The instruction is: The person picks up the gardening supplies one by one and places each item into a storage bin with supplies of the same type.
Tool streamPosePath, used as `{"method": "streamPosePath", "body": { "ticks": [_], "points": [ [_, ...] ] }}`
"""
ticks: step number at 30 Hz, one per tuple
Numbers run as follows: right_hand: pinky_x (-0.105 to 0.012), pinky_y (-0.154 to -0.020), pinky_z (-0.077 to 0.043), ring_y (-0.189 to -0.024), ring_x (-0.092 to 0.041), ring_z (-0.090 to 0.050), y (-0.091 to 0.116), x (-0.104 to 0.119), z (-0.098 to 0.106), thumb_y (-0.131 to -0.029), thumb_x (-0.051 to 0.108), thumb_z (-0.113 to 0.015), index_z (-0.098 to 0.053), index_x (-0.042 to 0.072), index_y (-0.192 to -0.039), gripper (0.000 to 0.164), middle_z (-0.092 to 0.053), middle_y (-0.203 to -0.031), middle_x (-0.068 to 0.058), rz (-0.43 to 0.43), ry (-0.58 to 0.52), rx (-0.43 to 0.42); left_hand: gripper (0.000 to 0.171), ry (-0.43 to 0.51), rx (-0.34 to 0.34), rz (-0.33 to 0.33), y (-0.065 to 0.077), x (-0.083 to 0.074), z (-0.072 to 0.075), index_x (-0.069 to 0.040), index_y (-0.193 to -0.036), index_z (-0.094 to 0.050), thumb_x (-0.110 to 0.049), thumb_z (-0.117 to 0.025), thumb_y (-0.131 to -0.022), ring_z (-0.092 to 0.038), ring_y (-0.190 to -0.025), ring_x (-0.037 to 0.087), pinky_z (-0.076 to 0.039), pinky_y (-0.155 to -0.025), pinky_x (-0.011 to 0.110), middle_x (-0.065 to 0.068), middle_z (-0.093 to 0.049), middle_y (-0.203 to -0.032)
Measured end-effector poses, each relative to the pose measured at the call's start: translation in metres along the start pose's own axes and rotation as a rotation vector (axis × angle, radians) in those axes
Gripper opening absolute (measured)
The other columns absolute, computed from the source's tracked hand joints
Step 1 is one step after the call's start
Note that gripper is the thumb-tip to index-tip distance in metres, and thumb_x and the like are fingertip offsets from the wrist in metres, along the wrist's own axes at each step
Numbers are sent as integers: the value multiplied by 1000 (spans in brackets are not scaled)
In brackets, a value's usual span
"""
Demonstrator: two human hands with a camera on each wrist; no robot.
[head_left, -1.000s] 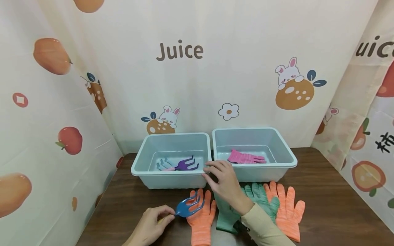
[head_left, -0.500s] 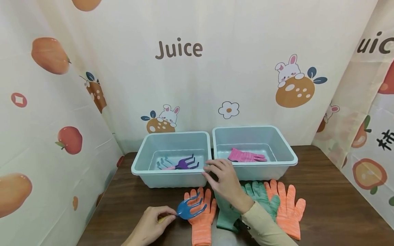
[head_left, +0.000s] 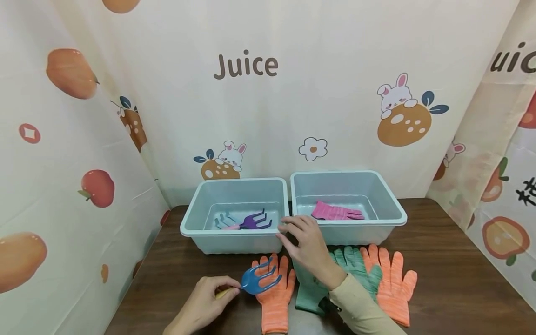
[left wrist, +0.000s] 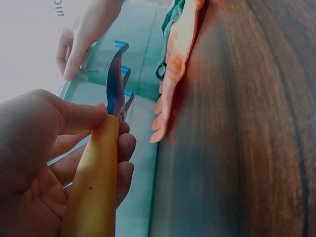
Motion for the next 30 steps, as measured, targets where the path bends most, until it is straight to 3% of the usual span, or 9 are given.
{"method": "streamPosePath", "body": {
  "ticks": [9,19,30],
  "points": [
    [-52,-95,-52,-107,-30,-67,0,-1,0,-83,16,-91,-82,12,-101,21,-78,-113,-8,-2,0,4,10,14,7,19,0,-3,2,-26,-106,-82,-29,-73,-102,-69,-93,-2,-57,-80,22,-9,-81,-103],
    [-52,-94,-53,-106,-29,-68,1,-2,0,-82,14,-92,-82,12,-101,22,-78,-113,-8,8,5,-9,10,10,-24,-4,0,-14,8,-24,-105,-83,-28,-74,-101,-66,-86,-2,-56,-76,22,-6,-81,-101],
    [-50,-95,-52,-106,-28,-67,3,-2,-1,-84,16,-90,-81,14,-102,20,-78,-114,-8,-4,4,2,9,6,-24,-14,2,-17,9,-27,-106,-82,-29,-74,-101,-68,-88,-2,-57,-78,22,-5,-81,-103]
  ]
}}
Point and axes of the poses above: each hand's wrist, its own y-axis away from the middle knuckle, its own z-axis out of the back of the hand, x = y × z, the point moved 9 cm from there along -y, towards the middle knuckle
